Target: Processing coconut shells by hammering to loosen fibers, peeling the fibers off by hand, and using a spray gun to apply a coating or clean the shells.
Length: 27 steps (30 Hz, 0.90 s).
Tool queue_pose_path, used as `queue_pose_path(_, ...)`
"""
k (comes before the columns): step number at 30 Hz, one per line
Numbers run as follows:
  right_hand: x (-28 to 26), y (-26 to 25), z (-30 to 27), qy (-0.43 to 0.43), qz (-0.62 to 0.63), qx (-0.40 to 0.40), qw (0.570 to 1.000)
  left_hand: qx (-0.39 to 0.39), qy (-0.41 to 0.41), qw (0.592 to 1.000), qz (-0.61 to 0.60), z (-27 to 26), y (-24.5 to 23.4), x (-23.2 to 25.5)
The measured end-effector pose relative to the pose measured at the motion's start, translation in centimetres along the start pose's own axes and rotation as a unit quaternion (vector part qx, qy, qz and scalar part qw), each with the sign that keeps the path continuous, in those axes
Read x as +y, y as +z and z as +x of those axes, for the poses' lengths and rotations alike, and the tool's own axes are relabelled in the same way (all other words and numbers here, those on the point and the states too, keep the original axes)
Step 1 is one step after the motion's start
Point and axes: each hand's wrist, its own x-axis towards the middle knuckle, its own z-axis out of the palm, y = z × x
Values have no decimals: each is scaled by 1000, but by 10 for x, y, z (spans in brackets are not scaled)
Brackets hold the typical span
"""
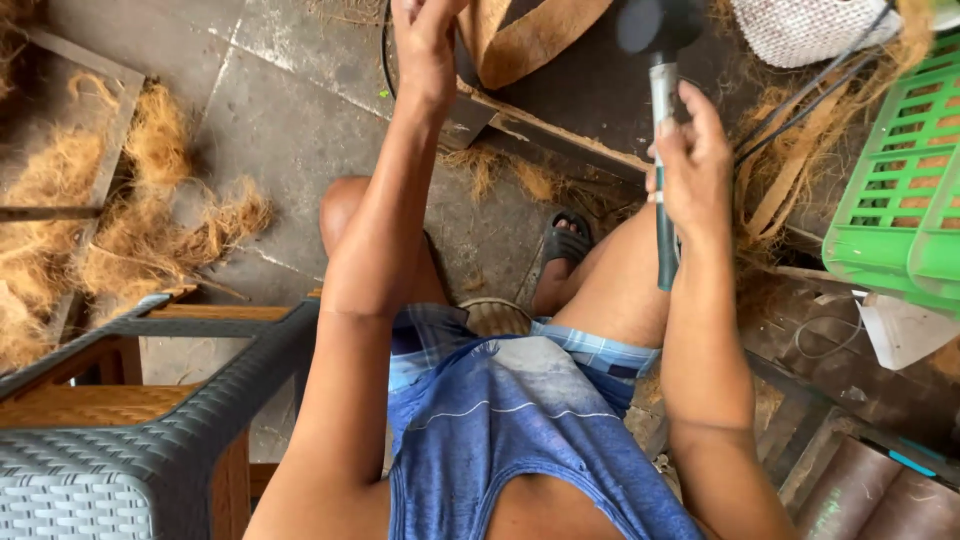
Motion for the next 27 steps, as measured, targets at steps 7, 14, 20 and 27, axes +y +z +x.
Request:
queue_pose_path(7,40,-12,41,-35,-206,96,973,-13,-155,974,-166,4,12,13)
queue_pose_path(14,-9,4,23,-249,-155,44,955,132,-273,901,-310,4,16,57)
queue_pose_path(20,-54,40,16,-395,9,-148,907,55,-261,864,-427,5,12,90)
queue_pose_path(27,-42,64,9,-295,303,-119,898,-87,-356,910,-193,-14,35,156)
